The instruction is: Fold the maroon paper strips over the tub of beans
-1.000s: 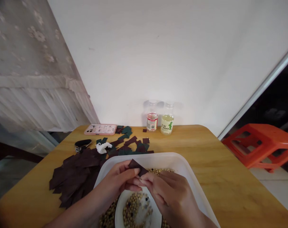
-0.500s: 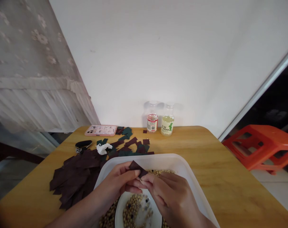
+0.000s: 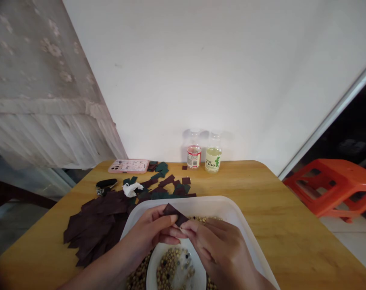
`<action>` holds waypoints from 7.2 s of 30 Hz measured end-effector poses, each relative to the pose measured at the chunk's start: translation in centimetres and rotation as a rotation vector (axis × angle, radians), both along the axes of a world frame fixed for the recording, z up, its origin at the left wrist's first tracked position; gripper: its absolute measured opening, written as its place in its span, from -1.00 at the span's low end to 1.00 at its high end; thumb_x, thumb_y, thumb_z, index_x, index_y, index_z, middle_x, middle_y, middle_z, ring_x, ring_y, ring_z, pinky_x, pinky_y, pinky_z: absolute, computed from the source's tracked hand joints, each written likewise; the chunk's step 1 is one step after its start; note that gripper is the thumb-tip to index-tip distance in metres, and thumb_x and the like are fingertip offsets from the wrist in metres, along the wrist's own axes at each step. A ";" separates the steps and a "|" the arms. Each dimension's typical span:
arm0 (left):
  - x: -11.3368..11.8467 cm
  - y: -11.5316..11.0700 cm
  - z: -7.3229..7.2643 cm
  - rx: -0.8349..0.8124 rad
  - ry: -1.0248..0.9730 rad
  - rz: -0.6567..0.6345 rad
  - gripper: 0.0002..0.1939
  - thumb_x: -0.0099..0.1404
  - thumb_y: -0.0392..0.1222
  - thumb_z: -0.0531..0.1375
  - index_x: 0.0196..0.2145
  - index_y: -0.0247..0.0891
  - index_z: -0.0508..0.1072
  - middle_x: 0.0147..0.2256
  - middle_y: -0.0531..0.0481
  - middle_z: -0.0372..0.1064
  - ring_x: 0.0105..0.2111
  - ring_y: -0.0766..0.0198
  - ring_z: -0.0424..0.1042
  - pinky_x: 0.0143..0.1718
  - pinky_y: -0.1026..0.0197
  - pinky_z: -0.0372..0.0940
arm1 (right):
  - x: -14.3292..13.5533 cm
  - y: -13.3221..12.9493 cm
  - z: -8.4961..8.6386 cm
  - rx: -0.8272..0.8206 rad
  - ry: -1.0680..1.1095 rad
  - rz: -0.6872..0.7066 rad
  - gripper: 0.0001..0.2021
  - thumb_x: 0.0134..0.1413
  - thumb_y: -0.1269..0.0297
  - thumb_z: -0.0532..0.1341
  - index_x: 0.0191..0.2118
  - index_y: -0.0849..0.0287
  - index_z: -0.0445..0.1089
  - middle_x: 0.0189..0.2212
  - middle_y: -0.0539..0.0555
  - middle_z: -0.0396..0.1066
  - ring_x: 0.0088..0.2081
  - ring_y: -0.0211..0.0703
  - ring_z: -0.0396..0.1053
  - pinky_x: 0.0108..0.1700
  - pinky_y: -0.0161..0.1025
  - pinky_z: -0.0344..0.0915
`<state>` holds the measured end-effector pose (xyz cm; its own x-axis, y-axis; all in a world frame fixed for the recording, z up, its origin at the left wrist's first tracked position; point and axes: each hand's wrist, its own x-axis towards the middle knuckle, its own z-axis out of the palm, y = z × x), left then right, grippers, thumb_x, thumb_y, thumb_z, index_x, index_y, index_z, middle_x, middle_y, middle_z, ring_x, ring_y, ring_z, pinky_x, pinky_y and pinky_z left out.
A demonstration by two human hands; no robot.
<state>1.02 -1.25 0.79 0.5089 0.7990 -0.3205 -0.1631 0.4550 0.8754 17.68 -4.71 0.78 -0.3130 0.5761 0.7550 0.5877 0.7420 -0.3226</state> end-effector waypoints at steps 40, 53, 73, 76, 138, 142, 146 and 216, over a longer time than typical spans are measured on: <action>-0.3 0.7 -1.3 0.014 -0.073 0.076 -0.78 -0.05 -0.24 0.32 -0.39 -0.34 0.43 -0.46 0.00 0.42 -0.48 0.42 0.37 -0.49 0.42 0.23 | 0.3 -0.1 -0.7 -0.030 -0.099 -0.011 -0.86 0.06 0.51 0.16 -0.27 0.16 0.38 -0.46 -0.01 0.51 -0.53 -0.27 0.39 -0.46 -0.32 0.31; 0.2 0.3 -0.4 0.010 0.011 0.017 -0.69 -0.09 -0.15 0.31 -0.38 -0.36 0.41 -0.49 0.00 0.38 -0.51 0.37 0.35 -0.50 0.33 0.28 | 0.1 0.0 -0.6 -0.059 -0.108 -0.021 -0.87 0.10 0.48 0.11 -0.28 0.16 0.37 -0.58 -0.03 0.45 -0.59 -0.29 0.34 -0.52 -0.35 0.24; -0.1 0.2 -0.5 -0.118 -0.023 0.037 -0.64 -0.15 -0.19 0.35 -0.37 -0.32 0.36 -0.51 0.00 0.44 -0.50 0.29 0.47 -0.43 0.31 0.35 | 0.5 0.2 -1.0 -0.162 0.006 -0.053 -0.78 0.05 0.49 0.14 -0.53 0.11 0.16 -0.49 0.00 0.50 -0.43 -0.24 0.48 -0.44 -0.39 0.36; 0.0 0.2 -0.5 -0.136 0.027 0.061 -0.59 -0.18 -0.17 0.37 -0.35 -0.34 0.37 -0.51 -0.02 0.45 -0.51 0.26 0.48 -0.47 0.33 0.35 | 0.2 0.4 -1.0 -0.239 0.101 -0.081 -0.74 0.06 0.42 0.16 -0.56 0.10 0.09 -0.50 0.00 0.50 -0.40 -0.21 0.50 -0.48 -0.42 0.36; -0.2 0.2 -0.6 -0.163 0.001 -0.011 -0.74 -0.08 -0.22 0.35 -0.38 -0.37 0.51 -0.51 -0.08 0.49 -0.56 0.36 0.45 -0.46 0.37 0.37 | 0.6 0.1 -0.4 -0.128 0.144 -0.073 -0.58 0.04 0.48 0.19 -0.64 0.13 -0.07 -0.73 -0.13 0.20 -0.58 -0.29 0.39 -0.59 -0.41 0.20; -0.2 0.3 -0.7 -0.151 -0.005 -0.031 -0.72 -0.07 -0.20 0.34 -0.35 -0.37 0.51 -0.46 -0.12 0.50 -0.49 0.30 0.48 -0.46 0.37 0.36 | 0.6 0.1 -0.4 -0.122 0.174 -0.135 -0.58 0.05 0.46 0.19 -0.65 0.13 -0.07 -0.73 -0.12 0.17 -0.54 -0.28 0.40 -0.59 -0.42 0.18; -0.2 0.3 -0.7 -0.143 -0.003 -0.049 -0.75 -0.06 -0.20 0.33 -0.37 -0.36 0.52 -0.49 -0.07 0.49 -0.54 0.36 0.45 -0.46 0.38 0.36 | 0.6 0.1 -0.5 -0.110 0.137 -0.078 -0.58 0.03 0.49 0.20 -0.64 0.14 -0.07 -0.73 -0.13 0.20 -0.60 -0.32 0.36 -0.59 -0.42 0.15; 0.0 0.0 -0.3 -0.092 0.072 -0.029 -0.72 -0.08 -0.16 0.33 -0.37 -0.34 0.50 -0.49 -0.04 0.47 -0.56 0.38 0.41 -0.43 0.34 0.33 | 0.8 0.0 -0.7 -0.136 0.146 -0.129 -0.58 0.07 0.46 0.17 -0.63 0.12 -0.09 -0.73 -0.13 0.10 -0.54 -0.28 0.41 -0.59 -0.44 0.16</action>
<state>1.01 -1.22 0.49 0.5040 0.7501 -0.4282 -0.0867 0.5372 0.8390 18.49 -4.72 0.08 -0.1230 0.7042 0.6992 0.6149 0.6072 -0.5033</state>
